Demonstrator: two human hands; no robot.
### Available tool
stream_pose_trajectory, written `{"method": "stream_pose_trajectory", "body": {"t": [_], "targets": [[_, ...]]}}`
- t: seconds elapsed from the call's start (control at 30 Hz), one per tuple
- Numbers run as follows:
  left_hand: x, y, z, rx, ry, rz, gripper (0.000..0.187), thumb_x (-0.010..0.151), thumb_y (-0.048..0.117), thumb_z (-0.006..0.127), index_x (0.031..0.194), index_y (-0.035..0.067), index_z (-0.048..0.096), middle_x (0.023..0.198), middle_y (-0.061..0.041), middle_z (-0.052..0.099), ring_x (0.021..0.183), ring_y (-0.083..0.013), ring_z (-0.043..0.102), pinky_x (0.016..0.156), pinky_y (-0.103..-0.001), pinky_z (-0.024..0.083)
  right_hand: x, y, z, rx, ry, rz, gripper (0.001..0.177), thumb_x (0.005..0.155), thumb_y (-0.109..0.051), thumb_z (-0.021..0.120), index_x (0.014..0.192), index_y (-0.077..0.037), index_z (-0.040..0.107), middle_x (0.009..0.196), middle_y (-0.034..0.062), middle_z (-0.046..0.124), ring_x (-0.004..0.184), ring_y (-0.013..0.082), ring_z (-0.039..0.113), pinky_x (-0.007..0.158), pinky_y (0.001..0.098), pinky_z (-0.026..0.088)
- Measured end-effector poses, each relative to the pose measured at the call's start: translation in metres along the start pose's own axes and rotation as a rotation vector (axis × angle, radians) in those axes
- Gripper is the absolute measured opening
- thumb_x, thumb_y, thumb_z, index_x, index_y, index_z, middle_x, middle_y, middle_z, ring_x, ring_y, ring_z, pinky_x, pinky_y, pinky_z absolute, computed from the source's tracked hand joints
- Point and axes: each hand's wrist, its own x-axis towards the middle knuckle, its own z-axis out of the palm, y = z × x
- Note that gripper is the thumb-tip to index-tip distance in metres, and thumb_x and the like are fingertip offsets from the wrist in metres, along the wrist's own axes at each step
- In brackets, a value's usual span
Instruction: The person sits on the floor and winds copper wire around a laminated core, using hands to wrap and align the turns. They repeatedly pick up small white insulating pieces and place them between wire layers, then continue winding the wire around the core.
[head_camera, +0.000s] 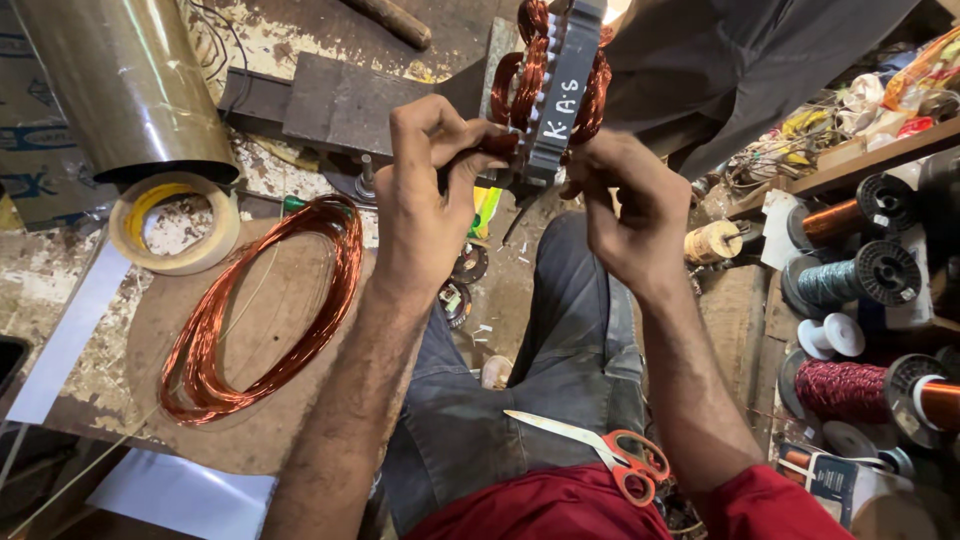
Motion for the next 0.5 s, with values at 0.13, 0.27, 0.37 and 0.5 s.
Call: {"method": "stream_pose_trajectory", "body": {"t": [0.13,0.27,0.37,0.5], "targets": [[-0.004,-0.003,0.0,-0.05,0.0,0.028,0.043,0.102,-0.02,0.06,0.125,0.002,0.031,0.118,-0.02,0.071,0.113,-0.0276,0.077,0.094,-0.032,0.063,0.0,-0.007,0.002,-0.044,0.043,0.06,0.051,0.099,0.018,0.063,0.144,0.0,0.046,0.129,0.0139,0.059,0.113,0.0184,0.067,0.089,0.0302,0.066],[-0.003,-0.008,0.005,-0.041,0.003,0.054,0.042,0.103,-0.02,0.058,0.121,0.004,0.028,0.12,-0.022,0.069,0.109,-0.0281,0.078,0.091,-0.032,0.064,0.0,-0.013,0.008,-0.063,0.046,0.189,0.061,0.09,0.01,0.074,0.14,-0.002,0.041,0.125,0.0138,0.06,0.112,0.0177,0.067,0.076,0.0285,0.065],[-0.003,-0.011,0.007,0.045,-0.014,0.09,0.04,0.103,-0.019,0.059,0.12,0.004,0.03,0.12,-0.022,0.067,0.106,-0.0293,0.078,0.087,-0.03,0.063,0.001,-0.012,0.003,-0.129,0.078,0.119,0.054,0.097,0.01,0.077,0.14,-0.002,0.046,0.12,0.0145,0.067,0.111,0.0188,0.072,0.082,0.0317,0.064],[-0.004,-0.014,0.007,0.111,-0.073,0.074,0.038,0.1,-0.017,0.062,0.119,0.002,0.035,0.119,-0.019,0.067,0.105,-0.0273,0.076,0.084,-0.03,0.063,0.005,-0.005,-0.013,-0.132,0.073,-0.049,0.041,0.108,0.016,0.07,0.141,-0.002,0.053,0.114,0.0155,0.072,0.109,0.0204,0.076,0.093,0.0342,0.063]]}}
